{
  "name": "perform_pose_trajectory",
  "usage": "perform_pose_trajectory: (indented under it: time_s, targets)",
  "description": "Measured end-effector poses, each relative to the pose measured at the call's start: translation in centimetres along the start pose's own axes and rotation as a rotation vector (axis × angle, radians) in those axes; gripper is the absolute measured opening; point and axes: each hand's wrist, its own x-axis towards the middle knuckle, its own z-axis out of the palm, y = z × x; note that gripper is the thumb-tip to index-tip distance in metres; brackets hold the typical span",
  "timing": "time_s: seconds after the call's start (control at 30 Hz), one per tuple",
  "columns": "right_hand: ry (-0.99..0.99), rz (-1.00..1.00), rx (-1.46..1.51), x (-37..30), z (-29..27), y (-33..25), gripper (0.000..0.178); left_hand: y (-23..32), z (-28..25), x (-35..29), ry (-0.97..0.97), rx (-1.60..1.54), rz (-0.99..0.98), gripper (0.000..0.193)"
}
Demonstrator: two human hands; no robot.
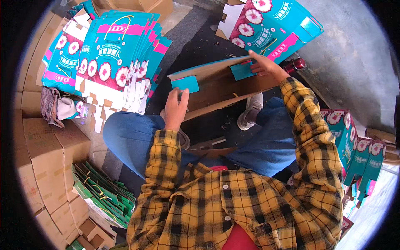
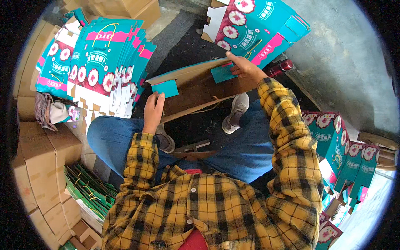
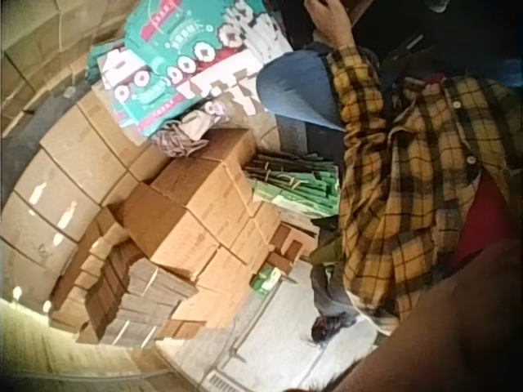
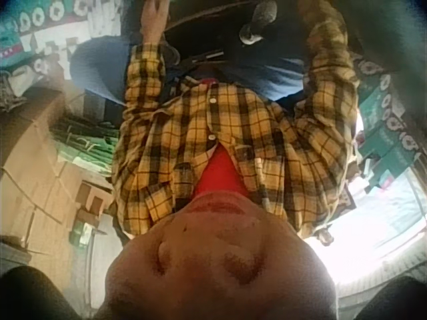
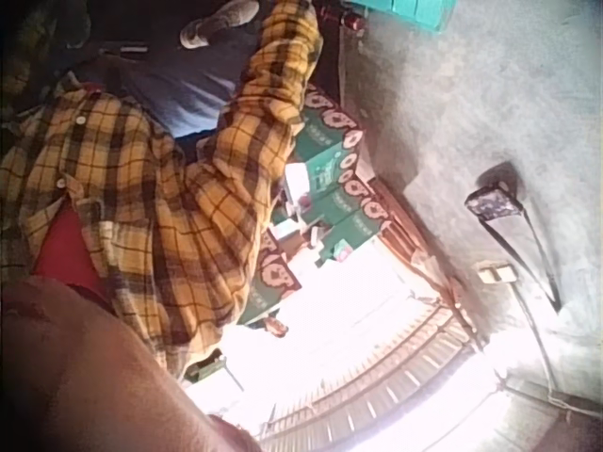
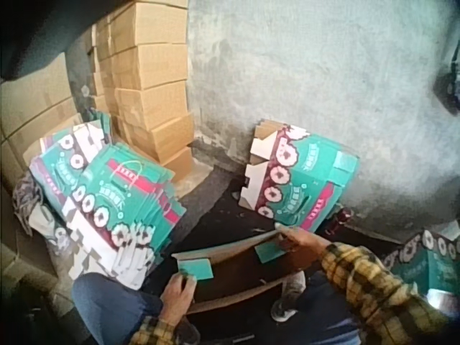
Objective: The person constructs cardboard boxes by folding flat cardboard sheets and inserts into shape, fitting the pieces together, and stacking the assembled boxes on the floor.
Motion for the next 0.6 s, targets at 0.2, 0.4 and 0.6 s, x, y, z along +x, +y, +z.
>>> perform_pose_trajectory:
  time_s: [0.2, 0.4, 0.6]
  targets:
    - [0.100, -0.177, -0.511, 1.8, -2.5, 3.3, 0.098, 1.4, 0.1, 0.1, 0.049, -0.293, -0.153, 0.041]
    - [0.207, -0.393, -1.168, 1.6, 1.2, 1.5, 0.095, -1.5, -0.2, 0.1, -0.008, -0.183, -0.073, 0.046]
    - [0.253, -0.294, -1.300, 2.3, 1.6, 1.6, 0.091, -0.9, 0.6, 0.7, -0.093, -0.309, -0.233, 0.058]
